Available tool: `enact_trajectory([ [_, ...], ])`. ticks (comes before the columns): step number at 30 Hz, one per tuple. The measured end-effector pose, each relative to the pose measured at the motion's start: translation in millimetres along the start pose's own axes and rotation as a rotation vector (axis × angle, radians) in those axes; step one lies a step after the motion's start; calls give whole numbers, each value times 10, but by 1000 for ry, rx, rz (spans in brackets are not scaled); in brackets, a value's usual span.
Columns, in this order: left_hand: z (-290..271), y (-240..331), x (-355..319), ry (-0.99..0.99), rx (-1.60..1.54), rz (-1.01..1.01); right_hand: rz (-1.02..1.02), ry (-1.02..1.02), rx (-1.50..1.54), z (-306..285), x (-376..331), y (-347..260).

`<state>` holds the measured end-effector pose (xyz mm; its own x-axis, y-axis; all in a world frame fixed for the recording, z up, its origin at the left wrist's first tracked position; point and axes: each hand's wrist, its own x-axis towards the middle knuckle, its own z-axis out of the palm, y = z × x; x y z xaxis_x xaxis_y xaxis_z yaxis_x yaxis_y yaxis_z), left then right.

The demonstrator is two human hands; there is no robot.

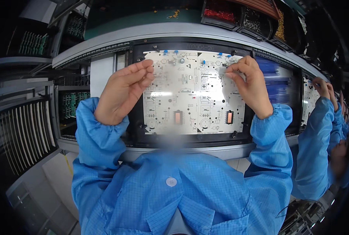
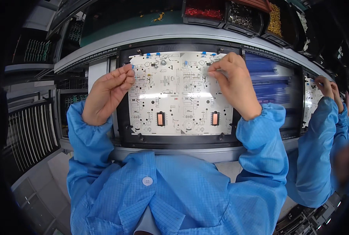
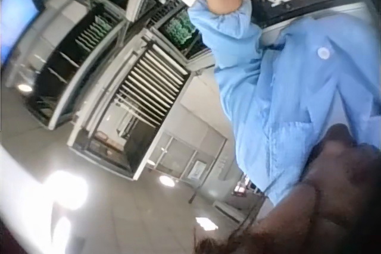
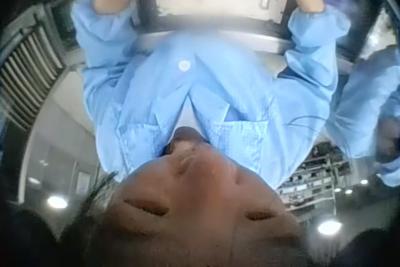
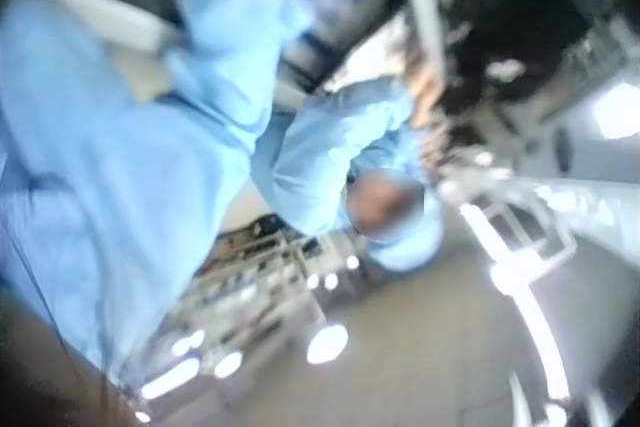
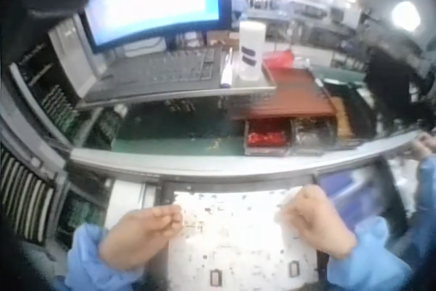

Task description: The person places circuit boards onto fixtures on an assembly line and manually inserts various electronic components into each board.

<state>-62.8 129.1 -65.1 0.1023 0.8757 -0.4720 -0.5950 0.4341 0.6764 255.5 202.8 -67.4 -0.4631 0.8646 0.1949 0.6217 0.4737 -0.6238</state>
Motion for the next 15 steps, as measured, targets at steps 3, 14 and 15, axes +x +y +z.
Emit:
enact_trajectory([
  [3,20,3,-151,60,-70,-48,-9,-6,-55,55,31,-47],
  [14,35,-48,-313,73,-58,-90,-89,-8,-93,77,36,-46],
  [15,-29,-58,-302,-21,-9,-82,-102,3,-111,87,13,-60],
])
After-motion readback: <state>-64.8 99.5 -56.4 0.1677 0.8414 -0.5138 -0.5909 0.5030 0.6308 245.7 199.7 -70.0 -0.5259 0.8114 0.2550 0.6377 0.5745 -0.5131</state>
